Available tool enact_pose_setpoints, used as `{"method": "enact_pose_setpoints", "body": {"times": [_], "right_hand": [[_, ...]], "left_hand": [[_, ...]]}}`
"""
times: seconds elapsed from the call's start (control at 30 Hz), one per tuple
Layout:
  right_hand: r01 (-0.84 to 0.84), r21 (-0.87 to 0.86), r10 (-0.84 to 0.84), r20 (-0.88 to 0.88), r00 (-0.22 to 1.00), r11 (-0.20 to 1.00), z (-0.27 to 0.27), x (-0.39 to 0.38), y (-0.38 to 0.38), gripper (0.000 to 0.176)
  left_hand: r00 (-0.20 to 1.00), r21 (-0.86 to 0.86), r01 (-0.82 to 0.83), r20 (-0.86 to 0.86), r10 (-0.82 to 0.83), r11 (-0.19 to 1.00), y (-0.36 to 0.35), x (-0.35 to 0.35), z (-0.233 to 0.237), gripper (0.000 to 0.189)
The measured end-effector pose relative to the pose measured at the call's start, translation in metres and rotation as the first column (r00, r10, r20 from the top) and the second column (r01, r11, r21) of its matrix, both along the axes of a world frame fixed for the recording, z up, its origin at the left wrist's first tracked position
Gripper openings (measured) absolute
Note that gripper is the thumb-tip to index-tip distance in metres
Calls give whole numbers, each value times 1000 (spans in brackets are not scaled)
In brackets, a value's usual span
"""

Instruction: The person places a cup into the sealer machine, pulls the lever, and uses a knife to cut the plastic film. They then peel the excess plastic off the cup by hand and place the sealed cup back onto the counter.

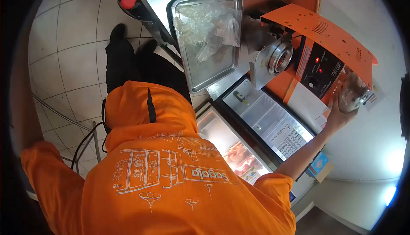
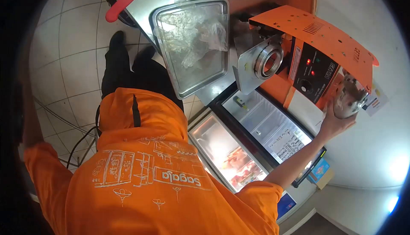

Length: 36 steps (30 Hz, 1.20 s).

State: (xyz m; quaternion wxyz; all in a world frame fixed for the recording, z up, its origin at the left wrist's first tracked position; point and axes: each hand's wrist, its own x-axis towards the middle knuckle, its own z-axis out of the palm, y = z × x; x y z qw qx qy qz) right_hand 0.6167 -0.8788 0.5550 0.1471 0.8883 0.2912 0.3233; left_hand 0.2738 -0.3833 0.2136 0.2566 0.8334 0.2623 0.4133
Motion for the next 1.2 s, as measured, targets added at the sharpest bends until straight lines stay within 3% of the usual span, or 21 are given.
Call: {"method": "enact_pose_setpoints", "body": {"times": [0.03,0.13,0.2,0.33,0.37,0.4,0.47,0.5,0.57,0.6,0.67,0.73,0.8,0.83,0.87,0.9,0.93,0.97,1.0,1.07,1.2], "right_hand": [[-70,11,70,-19,997,997,-1,4,-4,92],[-18,54,18,10,1000,998,-8,-6,3,94],[-93,86,92,10,996,992,-12,1,-3,96],[-84,7,82,152,985,996,-22,3,-12,103],[-67,-28,71,206,976,997,-24,3,-13,103],[-62,-24,65,206,976,998,-24,3,-15,103],[-163,-72,174,203,964,984,-24,5,-18,101],[-157,-69,168,204,965,985,-25,5,-20,101],[-215,-96,229,175,958,972,-23,7,-24,100],[-205,-86,218,190,957,975,-24,8,-26,100],[-233,-80,244,178,953,969,-27,-1,-25,101],[-146,-53,152,166,974,988,-26,-32,-19,104],[-243,211,236,60,970,947,-36,-76,-4,106],[-128,337,220,-253,942,933,-46,-108,-6,112],[60,424,184,-511,840,904,-55,-140,-8,118],[-190,341,378,-652,657,920,-43,-169,27,114],[-52,527,503,-771,390,848,-58,-181,26,119],[18,526,496,-812,308,850,-65,-190,29,121],[88,462,421,-859,291,882,-66,-192,27,119],[171,489,431,-855,289,855,-69,-181,13,115],[110,502,422,-811,405,858,-65,-173,-10,109]], "left_hand": [[1000,-1,13,1,-13,1000,-6,-10,8,73],[999,-14,46,4,-46,999,-29,-36,31,72],[996,-20,85,12,-85,996,-47,-49,42,72],[979,-50,198,56,-196,979,-101,-50,59,71],[985,43,146,-98,-141,988,-109,-47,73,85],[984,47,151,-100,-146,987,-118,-42,75,85],[937,-229,337,176,-302,913,-146,-32,69,87],[935,-226,343,175,-308,912,-157,-26,70,87],[827,-404,550,386,-409,731,-176,-13,71,64],[818,-388,562,391,-421,731,-185,-8,71,64],[757,-448,653,408,-510,611,-205,2,77,78],[734,-431,679,415,-538,594,-225,11,89,78],[703,-515,695,337,-626,502,-242,21,103,80],[687,-536,693,288,-667,483,-247,28,119,82],[666,-558,688,235,-708,463,-254,35,135,84],[634,-490,735,254,-730,468,-264,45,142,88],[612,-436,762,242,-753,479,-274,56,148,89],[596,-421,779,268,-757,464,-285,67,152,88],[578,-410,796,296,-761,445,-295,77,156,87],[537,-365,823,253,-805,435,-313,94,164,87],[475,-295,865,229,-850,405,-341,119,171,85]]}}
